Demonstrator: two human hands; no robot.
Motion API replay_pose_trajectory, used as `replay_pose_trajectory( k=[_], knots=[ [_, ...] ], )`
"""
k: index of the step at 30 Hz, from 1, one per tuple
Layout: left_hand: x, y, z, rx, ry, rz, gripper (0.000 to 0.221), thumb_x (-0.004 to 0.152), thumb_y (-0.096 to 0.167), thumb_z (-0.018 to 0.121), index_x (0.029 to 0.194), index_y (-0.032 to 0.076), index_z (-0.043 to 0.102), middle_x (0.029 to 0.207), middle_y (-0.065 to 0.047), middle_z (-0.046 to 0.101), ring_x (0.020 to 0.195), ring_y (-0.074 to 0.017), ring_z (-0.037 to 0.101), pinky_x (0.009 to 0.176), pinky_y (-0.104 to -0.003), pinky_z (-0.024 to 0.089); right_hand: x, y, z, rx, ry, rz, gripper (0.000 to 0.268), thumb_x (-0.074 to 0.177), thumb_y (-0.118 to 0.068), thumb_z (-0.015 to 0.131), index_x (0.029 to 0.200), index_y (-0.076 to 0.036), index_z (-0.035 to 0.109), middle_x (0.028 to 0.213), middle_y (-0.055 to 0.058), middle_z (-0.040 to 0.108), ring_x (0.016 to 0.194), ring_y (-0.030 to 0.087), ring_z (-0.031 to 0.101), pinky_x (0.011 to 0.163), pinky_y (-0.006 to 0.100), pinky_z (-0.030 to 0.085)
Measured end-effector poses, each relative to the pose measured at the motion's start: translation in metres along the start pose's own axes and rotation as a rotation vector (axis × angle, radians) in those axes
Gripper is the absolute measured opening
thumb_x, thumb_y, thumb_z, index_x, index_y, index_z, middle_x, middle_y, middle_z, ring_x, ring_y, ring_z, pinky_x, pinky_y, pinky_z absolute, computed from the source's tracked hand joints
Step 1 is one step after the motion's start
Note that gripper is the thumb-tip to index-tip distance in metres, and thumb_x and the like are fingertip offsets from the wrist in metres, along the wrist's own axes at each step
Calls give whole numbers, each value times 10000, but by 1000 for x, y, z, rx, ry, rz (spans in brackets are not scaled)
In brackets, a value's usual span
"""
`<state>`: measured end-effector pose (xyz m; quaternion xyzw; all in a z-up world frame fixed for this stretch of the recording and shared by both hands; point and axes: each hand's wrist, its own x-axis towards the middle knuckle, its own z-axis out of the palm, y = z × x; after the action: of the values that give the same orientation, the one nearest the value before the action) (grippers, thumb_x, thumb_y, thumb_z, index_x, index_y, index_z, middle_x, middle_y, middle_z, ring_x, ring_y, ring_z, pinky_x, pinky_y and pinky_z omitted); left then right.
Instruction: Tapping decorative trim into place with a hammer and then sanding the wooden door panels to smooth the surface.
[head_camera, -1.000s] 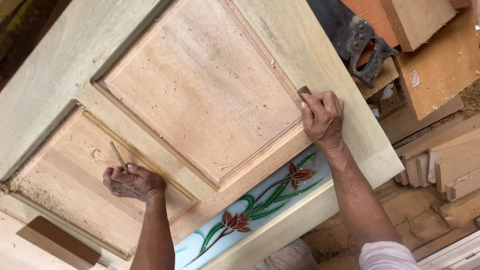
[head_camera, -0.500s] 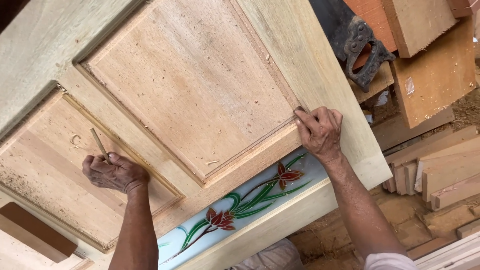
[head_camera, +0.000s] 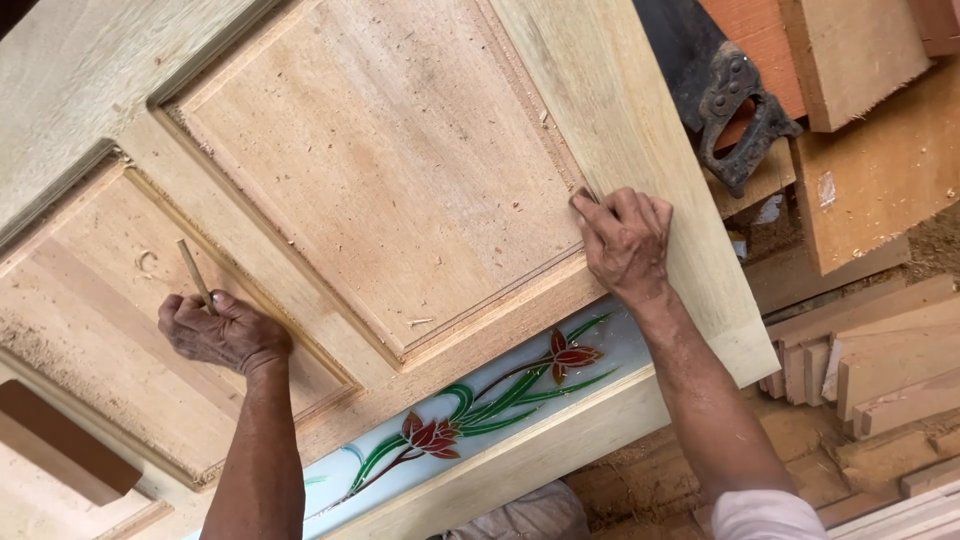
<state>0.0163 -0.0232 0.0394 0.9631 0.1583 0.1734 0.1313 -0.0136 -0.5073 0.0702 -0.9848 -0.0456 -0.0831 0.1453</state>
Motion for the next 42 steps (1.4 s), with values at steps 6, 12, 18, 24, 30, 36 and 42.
replay_pose_trajectory(
  k=[6, 12, 18, 24, 30, 36, 42],
  knots=[
    [1, 4, 0, 2, 37, -3, 144, 938, 120, 530, 1002, -4, 497, 1184, -133, 490, 1047, -337, 505, 880, -478, 371, -16, 3, -7, -51, -125, 13, 316, 900, -124, 785, 1186, -259, 770, 905, -18, 569, 811, 180, 520, 814, 394, 322],
    [0, 3, 0, 2, -7, -71, 137, 926, 115, 559, 1005, 38, 478, 1274, -127, 515, 1207, -345, 484, 969, -499, 330, 38, -10, 10, 10, 11, 9, 218, 931, -142, 822, 1127, -226, 779, 872, -22, 550, 757, 193, 498, 802, 388, 322],
    [1, 8, -1, -13, 1, -101, 140, 918, 114, 563, 997, 37, 477, 1258, -118, 508, 1183, -338, 486, 951, -486, 328, -7, 9, -4, -64, -130, -5, 329, 950, -154, 755, 1252, -284, 745, 893, -10, 583, 766, 190, 496, 808, 391, 298],
    [6, 9, -2, -2, -34, -83, 137, 941, 109, 550, 995, 42, 442, 1259, -146, 500, 1193, -363, 479, 995, -490, 298, 74, -9, 25, -20, -12, -6, 261, 937, -113, 775, 1159, -250, 790, 865, -19, 551, 755, 174, 461, 790, 367, 283],
    [3, 7, 0, 1, -45, -115, 143, 939, 79, 557, 1014, 43, 440, 1297, -144, 493, 1218, -361, 471, 1002, -498, 293, 15, 13, 10, -110, -123, -51, 242, 1012, -250, 737, 1251, -292, 727, 900, -19, 605, 777, 154, 478, 867, 374, 333],
    [-6, -9, 5, -14, -11, -80, 115, 954, 102, 543, 1016, 41, 468, 1274, -152, 515, 1201, -364, 495, 993, -488, 306, 109, -17, 32, -55, -22, -44, 123, 1028, -248, 769, 1150, -233, 773, 884, -28, 535, 765, 141, 454, 831, 346, 309],
    [-18, -38, 24, 34, -26, -122, 221, 1066, 337, 500, 1068, 117, 479, 1341, -175, 523, 1271, -403, 485, 1092, -559, 265, 54, 4, 12, -42, -157, -29, 122, 1045, -273, 671, 1097, -275, 781, 856, -9, 505, 793, 195, 590, 888, 428, 390]
  ],
)
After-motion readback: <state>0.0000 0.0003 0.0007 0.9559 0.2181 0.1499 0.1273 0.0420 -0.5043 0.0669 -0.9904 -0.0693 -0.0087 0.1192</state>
